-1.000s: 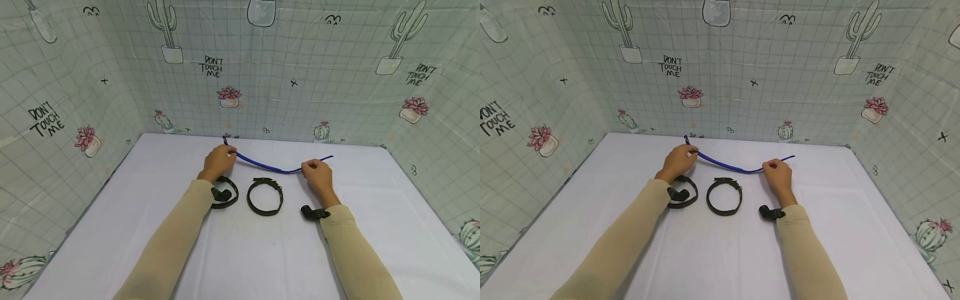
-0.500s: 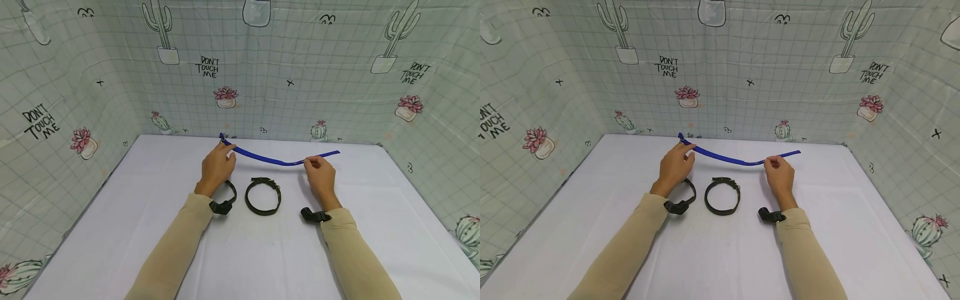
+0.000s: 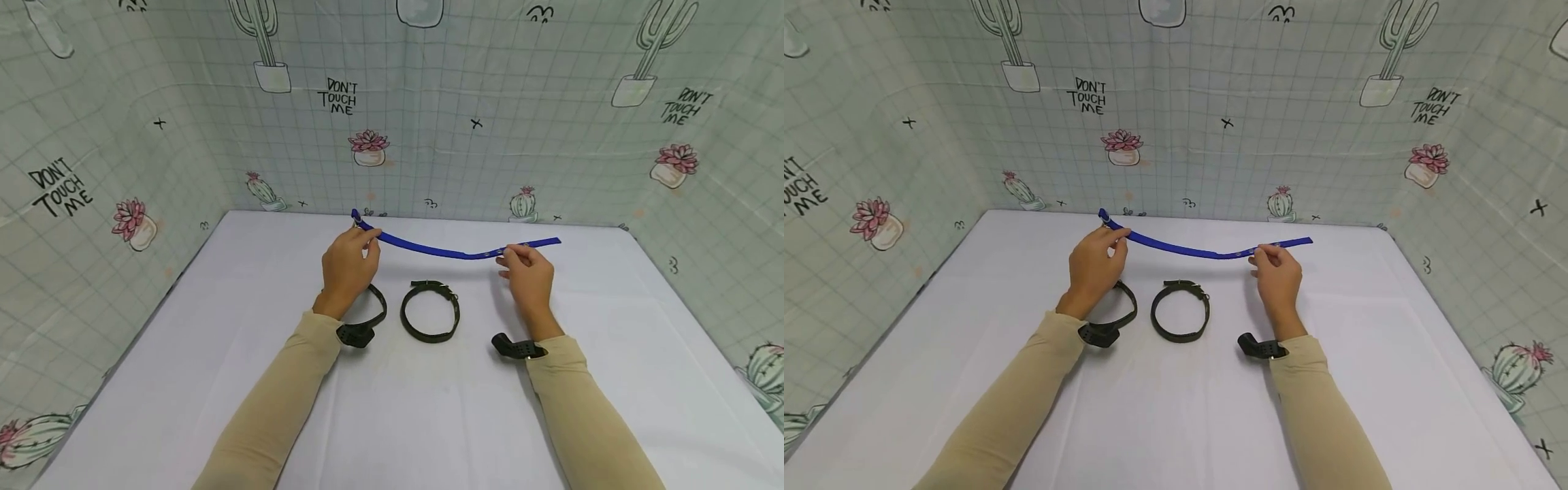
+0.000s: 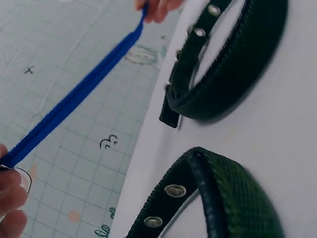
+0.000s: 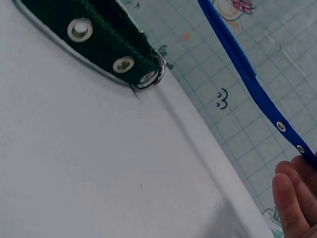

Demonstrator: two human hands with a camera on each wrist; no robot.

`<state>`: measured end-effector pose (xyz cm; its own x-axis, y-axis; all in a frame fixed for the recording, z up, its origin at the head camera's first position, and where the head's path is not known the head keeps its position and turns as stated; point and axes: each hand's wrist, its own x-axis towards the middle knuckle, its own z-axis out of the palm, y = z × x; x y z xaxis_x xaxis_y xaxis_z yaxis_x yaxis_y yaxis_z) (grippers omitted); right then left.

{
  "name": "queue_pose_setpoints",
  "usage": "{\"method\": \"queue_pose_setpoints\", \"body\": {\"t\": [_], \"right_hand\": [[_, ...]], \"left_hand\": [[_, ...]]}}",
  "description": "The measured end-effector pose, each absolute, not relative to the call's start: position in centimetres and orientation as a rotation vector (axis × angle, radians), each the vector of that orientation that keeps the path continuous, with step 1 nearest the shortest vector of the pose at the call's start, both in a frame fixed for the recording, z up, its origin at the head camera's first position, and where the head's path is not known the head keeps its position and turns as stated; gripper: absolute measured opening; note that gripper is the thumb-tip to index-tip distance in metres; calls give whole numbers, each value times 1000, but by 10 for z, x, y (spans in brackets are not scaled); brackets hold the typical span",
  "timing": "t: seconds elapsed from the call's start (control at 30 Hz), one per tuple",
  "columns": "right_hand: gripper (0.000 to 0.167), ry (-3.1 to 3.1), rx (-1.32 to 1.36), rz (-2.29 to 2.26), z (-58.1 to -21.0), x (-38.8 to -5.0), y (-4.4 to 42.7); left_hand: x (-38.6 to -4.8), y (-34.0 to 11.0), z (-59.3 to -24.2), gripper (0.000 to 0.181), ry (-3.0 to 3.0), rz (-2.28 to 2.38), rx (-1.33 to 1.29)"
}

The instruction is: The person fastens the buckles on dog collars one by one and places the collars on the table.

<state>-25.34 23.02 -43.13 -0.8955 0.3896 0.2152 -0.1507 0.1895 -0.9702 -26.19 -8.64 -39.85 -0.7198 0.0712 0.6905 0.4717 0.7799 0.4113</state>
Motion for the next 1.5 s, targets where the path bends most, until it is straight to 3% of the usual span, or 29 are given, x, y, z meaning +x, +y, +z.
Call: {"method": "queue_pose_setpoints", "body": {"t": [0.3,0.87,1.3,1.5], "right_hand": [[10,-1728,-188,2127,-437,-253,222],[20,-1605,-295,2082,-434,-249,219],[52,-1473,-398,2254,-429,-243,223],[40,-1421,-373,2321,-428,-243,224]], "left_hand": [[-258,-89,-404,22,-2186,-1181,-271],[-257,-82,-403,39,-1993,-1921,24],[-261,-92,-405,30,-1789,-2248,-49],[-260,-92,-404,34,-1811,-2272,-78]]}}
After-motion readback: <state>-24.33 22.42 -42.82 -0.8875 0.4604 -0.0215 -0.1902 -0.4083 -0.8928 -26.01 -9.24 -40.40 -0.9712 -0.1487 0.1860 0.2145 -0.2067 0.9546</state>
